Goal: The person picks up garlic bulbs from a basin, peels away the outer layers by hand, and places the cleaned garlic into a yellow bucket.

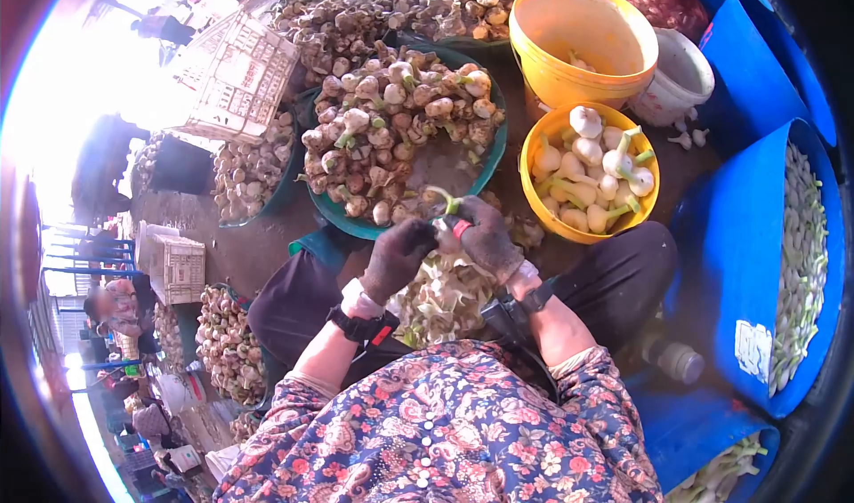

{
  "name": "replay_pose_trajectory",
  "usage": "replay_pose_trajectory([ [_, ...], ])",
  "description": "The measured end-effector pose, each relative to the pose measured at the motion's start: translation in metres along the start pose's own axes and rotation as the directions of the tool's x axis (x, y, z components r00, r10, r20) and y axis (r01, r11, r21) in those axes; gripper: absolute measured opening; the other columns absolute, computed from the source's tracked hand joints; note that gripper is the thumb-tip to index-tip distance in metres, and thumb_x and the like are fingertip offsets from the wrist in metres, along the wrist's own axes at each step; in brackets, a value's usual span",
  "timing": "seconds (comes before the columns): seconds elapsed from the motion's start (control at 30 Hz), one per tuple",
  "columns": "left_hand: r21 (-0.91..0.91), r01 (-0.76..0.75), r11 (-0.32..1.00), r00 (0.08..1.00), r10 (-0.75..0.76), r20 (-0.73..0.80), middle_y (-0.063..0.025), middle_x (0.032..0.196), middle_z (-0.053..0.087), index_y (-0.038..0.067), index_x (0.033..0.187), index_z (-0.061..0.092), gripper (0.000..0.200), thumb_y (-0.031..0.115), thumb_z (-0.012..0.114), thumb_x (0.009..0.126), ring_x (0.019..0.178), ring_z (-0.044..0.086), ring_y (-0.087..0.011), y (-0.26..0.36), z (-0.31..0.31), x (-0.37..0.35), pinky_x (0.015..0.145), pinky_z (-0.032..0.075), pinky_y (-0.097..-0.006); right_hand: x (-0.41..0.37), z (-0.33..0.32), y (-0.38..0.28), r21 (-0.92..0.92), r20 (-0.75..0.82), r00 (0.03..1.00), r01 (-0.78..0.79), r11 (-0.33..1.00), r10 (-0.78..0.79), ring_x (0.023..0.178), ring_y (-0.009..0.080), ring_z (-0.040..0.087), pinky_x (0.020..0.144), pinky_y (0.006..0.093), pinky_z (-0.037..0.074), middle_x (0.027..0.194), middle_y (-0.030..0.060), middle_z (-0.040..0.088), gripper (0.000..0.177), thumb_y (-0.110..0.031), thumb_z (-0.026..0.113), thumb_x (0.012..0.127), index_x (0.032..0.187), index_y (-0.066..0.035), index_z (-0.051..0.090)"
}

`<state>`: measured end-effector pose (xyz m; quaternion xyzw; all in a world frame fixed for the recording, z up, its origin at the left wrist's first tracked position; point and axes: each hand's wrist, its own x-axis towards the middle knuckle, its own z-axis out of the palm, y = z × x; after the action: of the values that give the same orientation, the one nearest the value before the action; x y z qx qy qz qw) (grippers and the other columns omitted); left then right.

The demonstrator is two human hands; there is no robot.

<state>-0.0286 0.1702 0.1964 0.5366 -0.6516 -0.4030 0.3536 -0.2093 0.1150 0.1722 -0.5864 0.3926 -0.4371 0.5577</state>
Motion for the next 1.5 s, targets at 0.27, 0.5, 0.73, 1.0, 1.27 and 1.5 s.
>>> replay_pose_trajectory([
  [0.27,-0.210,0.310,0.927,0.929,-0.342,-0.140,-0.0052,0.088,0.065,0.002,0.100,0.062,0.018,0.006,0.065,0.083,0.081,0.060,-0.0129,-0.013,0.015,-0.035,0.078,0.048,-0.0260,0.007,-0.007,-0.002,0.234,-0.039,0.994,-0.088,0.968,0.100,0.087,0.0119,0.057,0.081,0.0271,0.046,0.093,0.0050,0.064,0.017,-0.002,0.054,0.084,0.100,0.000,0.062],
  [0.5,-0.161,0.096,0.982,0.994,-0.102,-0.032,-0.0036,0.091,0.063,0.001,0.103,0.058,0.023,-0.001,0.064,0.081,0.081,0.057,-0.0105,0.011,-0.009,0.022,0.076,0.048,-0.0255,0.000,0.004,-0.002,0.139,0.040,0.999,-0.027,0.990,0.021,0.087,0.0143,0.055,0.079,0.0270,0.045,0.092,0.0047,0.059,0.023,0.004,0.055,0.079,0.101,-0.001,0.061],
  [0.73,0.282,0.063,0.957,0.966,-0.129,0.224,-0.0124,0.080,0.062,0.006,0.089,0.057,0.011,0.006,0.062,0.079,0.077,0.063,-0.0263,0.018,0.009,-0.025,0.069,0.049,-0.0333,0.014,-0.005,0.015,0.431,-0.211,0.929,-0.190,0.882,0.303,0.085,0.0098,0.055,0.079,0.0258,0.046,0.090,0.0003,0.062,0.015,-0.002,0.058,0.084,0.098,-0.002,0.063],
  [1.0,-0.357,0.558,0.749,0.787,-0.614,-0.056,-0.0058,0.083,0.063,-0.004,0.104,0.060,0.051,0.042,0.066,0.082,0.067,0.055,-0.0093,0.015,-0.005,0.004,0.060,0.048,-0.0267,0.003,0.004,0.003,-0.104,-0.142,0.975,0.158,0.982,-0.172,0.085,0.0166,0.057,0.077,0.0273,0.047,0.088,0.0041,0.062,0.022,0.000,0.066,0.076,0.097,-0.005,0.065],
  [1.27,-0.585,0.539,0.606,0.806,-0.573,0.149,-0.0065,0.088,0.065,0.001,0.108,0.061,0.032,0.021,0.065,0.084,0.068,0.062,-0.0130,-0.029,-0.003,0.021,0.059,0.051,-0.0236,-0.004,0.008,-0.007,-0.331,-0.011,0.938,0.324,0.886,-0.347,0.088,0.0275,0.058,0.078,0.0344,0.048,0.091,0.0098,0.062,0.025,0.000,0.066,0.071,0.095,-0.006,0.067],
  [1.5,-0.658,0.536,0.530,0.747,-0.660,0.078,-0.0069,0.087,0.066,0.000,0.108,0.061,0.027,0.013,0.064,0.084,0.066,0.062,-0.0135,-0.008,-0.005,0.017,0.058,0.051,-0.0233,-0.004,0.013,-0.015,-0.356,-0.001,0.927,0.351,0.866,-0.376,0.086,0.0281,0.058,0.075,0.0350,0.048,0.088,0.0103,0.061,0.023,0.000,0.065,0.071,0.094,-0.006,0.065],
])
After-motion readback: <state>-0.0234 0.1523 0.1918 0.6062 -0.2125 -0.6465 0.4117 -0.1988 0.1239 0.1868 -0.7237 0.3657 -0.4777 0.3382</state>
